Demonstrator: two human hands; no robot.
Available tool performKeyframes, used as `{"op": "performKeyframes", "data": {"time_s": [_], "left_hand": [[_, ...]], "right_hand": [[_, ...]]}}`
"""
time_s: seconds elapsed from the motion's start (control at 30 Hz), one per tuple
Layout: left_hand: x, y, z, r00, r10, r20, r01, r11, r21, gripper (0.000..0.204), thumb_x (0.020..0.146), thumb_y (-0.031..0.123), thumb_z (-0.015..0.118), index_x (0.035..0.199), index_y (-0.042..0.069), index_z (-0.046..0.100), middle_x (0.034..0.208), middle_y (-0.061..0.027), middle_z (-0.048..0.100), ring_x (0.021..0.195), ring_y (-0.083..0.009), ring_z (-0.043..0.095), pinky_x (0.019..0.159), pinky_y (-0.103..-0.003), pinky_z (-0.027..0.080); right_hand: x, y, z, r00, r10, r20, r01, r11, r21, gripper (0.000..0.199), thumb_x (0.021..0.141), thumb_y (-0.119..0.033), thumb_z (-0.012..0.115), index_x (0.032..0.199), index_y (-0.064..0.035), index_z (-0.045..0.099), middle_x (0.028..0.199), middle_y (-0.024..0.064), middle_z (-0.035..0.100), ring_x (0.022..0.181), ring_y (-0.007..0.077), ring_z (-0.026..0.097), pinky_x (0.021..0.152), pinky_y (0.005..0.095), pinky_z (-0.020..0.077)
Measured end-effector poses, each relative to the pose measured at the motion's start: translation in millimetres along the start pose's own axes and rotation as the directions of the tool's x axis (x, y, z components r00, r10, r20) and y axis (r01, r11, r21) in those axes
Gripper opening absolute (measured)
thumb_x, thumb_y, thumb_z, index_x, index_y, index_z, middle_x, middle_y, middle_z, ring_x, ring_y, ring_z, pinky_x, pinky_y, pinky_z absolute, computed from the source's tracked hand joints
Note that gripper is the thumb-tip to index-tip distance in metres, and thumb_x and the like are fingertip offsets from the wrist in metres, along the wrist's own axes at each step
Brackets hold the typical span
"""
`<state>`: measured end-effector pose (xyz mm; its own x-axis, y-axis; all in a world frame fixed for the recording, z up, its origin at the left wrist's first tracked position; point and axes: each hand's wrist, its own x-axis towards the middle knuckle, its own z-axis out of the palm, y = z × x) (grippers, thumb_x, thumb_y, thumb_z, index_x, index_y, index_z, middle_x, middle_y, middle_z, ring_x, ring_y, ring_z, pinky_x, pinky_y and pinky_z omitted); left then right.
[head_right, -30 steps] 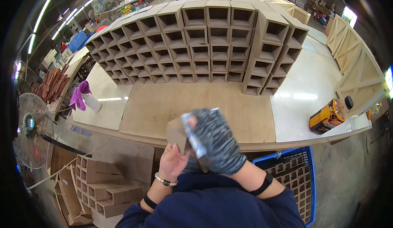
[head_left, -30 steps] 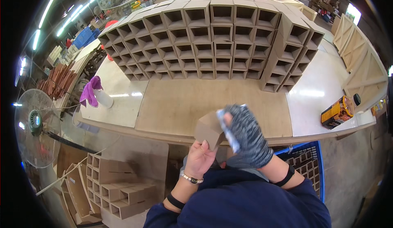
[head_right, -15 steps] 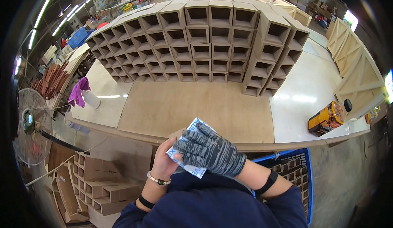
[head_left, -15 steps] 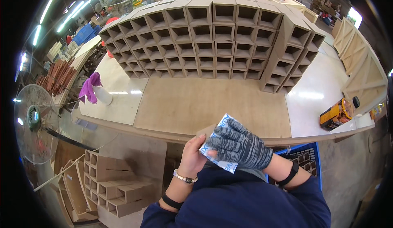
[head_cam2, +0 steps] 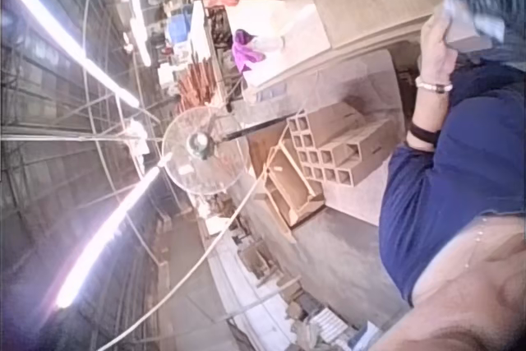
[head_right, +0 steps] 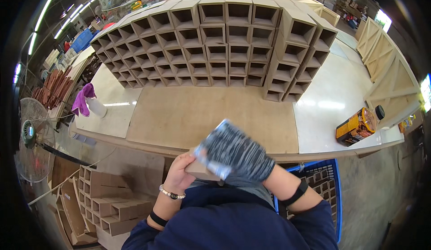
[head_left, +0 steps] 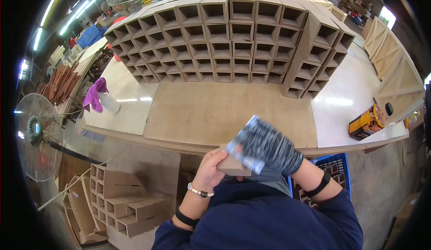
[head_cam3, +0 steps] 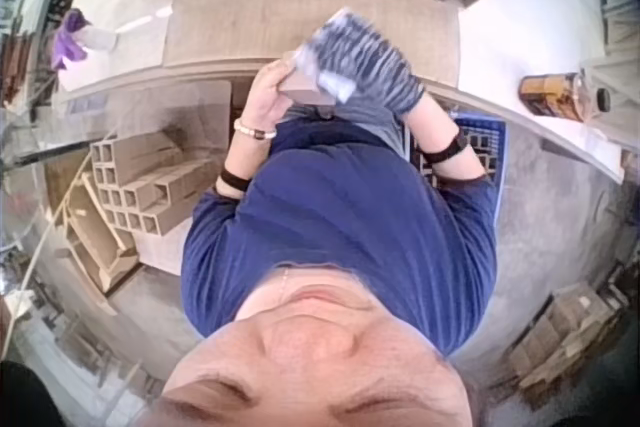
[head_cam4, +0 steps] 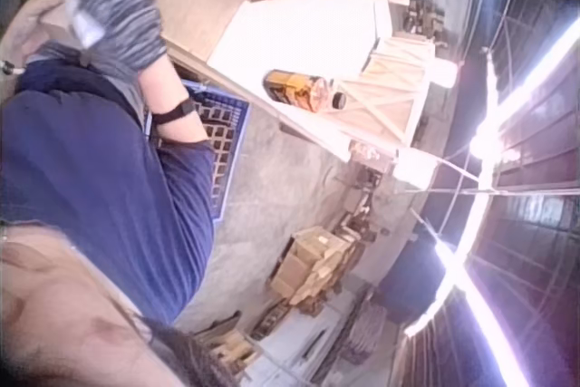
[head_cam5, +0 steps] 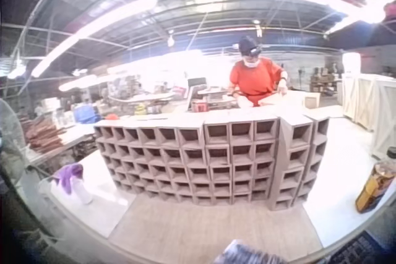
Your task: The recorder uses sandpaper to smooth the edges and corners of small rectangular wooden boxes at a workshop table.
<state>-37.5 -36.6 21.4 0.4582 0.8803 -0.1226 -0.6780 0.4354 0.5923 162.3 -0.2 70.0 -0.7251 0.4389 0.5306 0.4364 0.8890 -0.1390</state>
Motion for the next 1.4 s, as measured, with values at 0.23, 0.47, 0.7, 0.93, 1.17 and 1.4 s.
{"op": "performKeyframes", "data": {"time_s": [0.23, 0.47, 0.7, 0.93, 1.17, 1.4], "left_hand": [[0, 3, 1, 0.997, 0.014, -0.071, -0.014, 1.0, 0.01, 0.029, 0.09, 0.018, 0.046, 0.104, -0.007, 0.051, 0.094, -0.0174, 0.06, 0.08, -0.0271, 0.062, 0.064, -0.04, 0.052], [-10, 2, -4, 0.995, 0.091, 0.035, -0.093, 0.994, 0.064, 0.029, 0.089, 0.017, 0.05, 0.109, -0.005, 0.05, 0.103, -0.0143, 0.059, 0.093, -0.0196, 0.058, 0.082, -0.031, 0.047], [-12, 8, -4, 0.975, 0.166, 0.148, -0.185, 0.975, 0.125, 0.035, 0.089, 0.021, 0.052, 0.113, -0.004, 0.048, 0.108, -0.0137, 0.058, 0.096, -0.0209, 0.057, 0.083, -0.036, 0.046], [-9, 3, -21, 0.965, 0.189, 0.18, -0.227, 0.949, 0.217, 0.036, 0.088, 0.017, 0.054, 0.117, -0.003, 0.047, 0.115, -0.0134, 0.055, 0.103, -0.0193, 0.054, 0.088, -0.035, 0.043], [-14, 6, -8, 0.945, 0.245, 0.218, -0.296, 0.924, 0.244, 0.037, 0.086, 0.015, 0.057, 0.117, -0.002, 0.049, 0.116, -0.0094, 0.054, 0.108, -0.0164, 0.05, 0.092, -0.033, 0.039], [-16, 6, -8, 0.939, 0.262, 0.221, -0.308, 0.93, 0.203, 0.036, 0.085, 0.017, 0.059, 0.115, -0.001, 0.051, 0.113, -0.0094, 0.056, 0.105, -0.0174, 0.052, 0.091, -0.033, 0.04]], "right_hand": [[-2, -11, -14, 0.994, 0.096, -0.05, -0.095, 0.995, 0.022, 0.046, 0.078, -0.02, 0.056, 0.123, -0.0212, 0.046, 0.118, 0.0068, 0.053, 0.111, 0.0277, 0.049, 0.101, 0.0465, 0.0296], [-15, 31, 14, 0.921, 0.39, 0.019, -0.379, 0.905, -0.192, 0.036, 0.078, -0.012, 0.051, 0.114, -0.009, 0.052, 0.11, 0.0093, 0.057, 0.106, 0.0272, 0.051, 0.098, 0.0418, 0.033], [-9, 16, 3, 0.935, 0.318, -0.157, -0.327, 0.944, -0.037, 0.043, 0.077, -0.008, 0.055, 0.119, -0.01, 0.049, 0.113, 0.0103, 0.056, 0.106, 0.0289, 0.052, 0.096, 0.0438, 0.0345], [8, -32, -15, 0.994, -0.098, -0.055, 0.1, 0.994, 0.034, 0.05, 0.074, -0.015, 0.058, 0.122, -0.0099, 0.047, 0.118, 0.0109, 0.052, 0.11, 0.0302, 0.049, 0.101, 0.044, 0.0302], [-13, 13, 17, 0.9, 0.381, -0.21, -0.354, 0.922, 0.155, 0.044, 0.08, -0.01, 0.052, 0.124, -0.0081, 0.045, 0.118, 0.0137, 0.053, 0.107, 0.0289, 0.051, 0.094, 0.0414, 0.0368], [-1, 7, 12, 0.962, 0.258, -0.089, -0.241, 0.955, 0.173, 0.038, 0.079, -0.011, 0.054, 0.116, -0.0087, 0.05, 0.114, 0.012, 0.054, 0.102, 0.029, 0.053, 0.094, 0.0399, 0.0374]]}}
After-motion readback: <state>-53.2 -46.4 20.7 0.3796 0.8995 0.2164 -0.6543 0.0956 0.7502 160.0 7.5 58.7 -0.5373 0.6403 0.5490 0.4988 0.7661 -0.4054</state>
